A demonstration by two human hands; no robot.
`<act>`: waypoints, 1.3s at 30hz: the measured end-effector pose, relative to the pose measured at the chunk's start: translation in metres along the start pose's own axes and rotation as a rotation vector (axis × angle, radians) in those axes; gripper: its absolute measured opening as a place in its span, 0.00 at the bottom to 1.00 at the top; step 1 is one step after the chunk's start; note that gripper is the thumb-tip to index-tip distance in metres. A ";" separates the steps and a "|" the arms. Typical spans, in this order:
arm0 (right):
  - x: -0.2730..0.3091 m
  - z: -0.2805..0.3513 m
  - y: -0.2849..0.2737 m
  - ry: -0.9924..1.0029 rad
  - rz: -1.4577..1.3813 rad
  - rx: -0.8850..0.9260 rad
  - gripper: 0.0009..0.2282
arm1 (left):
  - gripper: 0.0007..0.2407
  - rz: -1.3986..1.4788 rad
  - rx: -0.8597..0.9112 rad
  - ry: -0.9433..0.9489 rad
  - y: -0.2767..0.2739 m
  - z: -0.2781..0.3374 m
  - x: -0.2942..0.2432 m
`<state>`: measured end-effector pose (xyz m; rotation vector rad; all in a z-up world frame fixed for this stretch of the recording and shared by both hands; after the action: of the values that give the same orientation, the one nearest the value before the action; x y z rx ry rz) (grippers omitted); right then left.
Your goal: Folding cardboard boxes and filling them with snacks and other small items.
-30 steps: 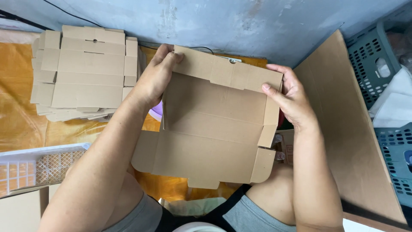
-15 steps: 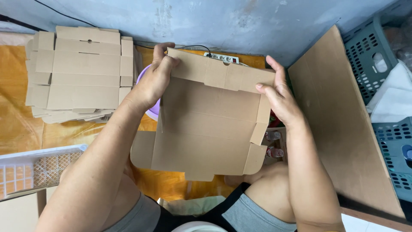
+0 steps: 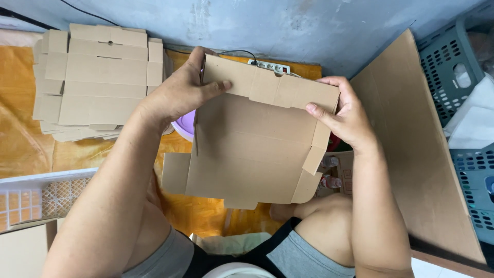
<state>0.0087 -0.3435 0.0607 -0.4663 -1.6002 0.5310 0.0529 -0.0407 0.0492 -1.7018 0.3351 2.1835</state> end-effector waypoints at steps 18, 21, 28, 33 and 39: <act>-0.004 -0.002 -0.002 -0.057 0.077 0.086 0.26 | 0.26 -0.058 0.110 0.125 0.006 0.000 0.000; -0.007 0.000 -0.004 0.011 0.076 0.075 0.27 | 0.28 0.149 0.154 0.186 0.007 -0.008 0.005; -0.012 0.002 -0.009 -0.021 0.081 0.000 0.24 | 0.26 0.267 0.141 0.241 0.010 -0.007 0.001; -0.006 0.000 -0.008 -0.066 0.057 -0.012 0.25 | 0.15 -0.014 0.019 0.293 0.003 -0.001 -0.009; -0.010 0.000 -0.011 -0.098 0.093 -0.064 0.25 | 0.16 -0.105 -0.036 0.274 0.000 -0.002 -0.009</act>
<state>0.0097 -0.3586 0.0592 -0.5728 -1.6992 0.5820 0.0571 -0.0426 0.0578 -1.9956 0.2702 1.8954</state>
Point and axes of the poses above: each hand's wrist, its own z-axis away from the middle knuckle, its own y-axis out of the palm, x = y × z, the point moved 8 cm from there along -z, towards the middle knuckle, and after that the axes turned 2 degrees about -x, right-handed, at the moved point
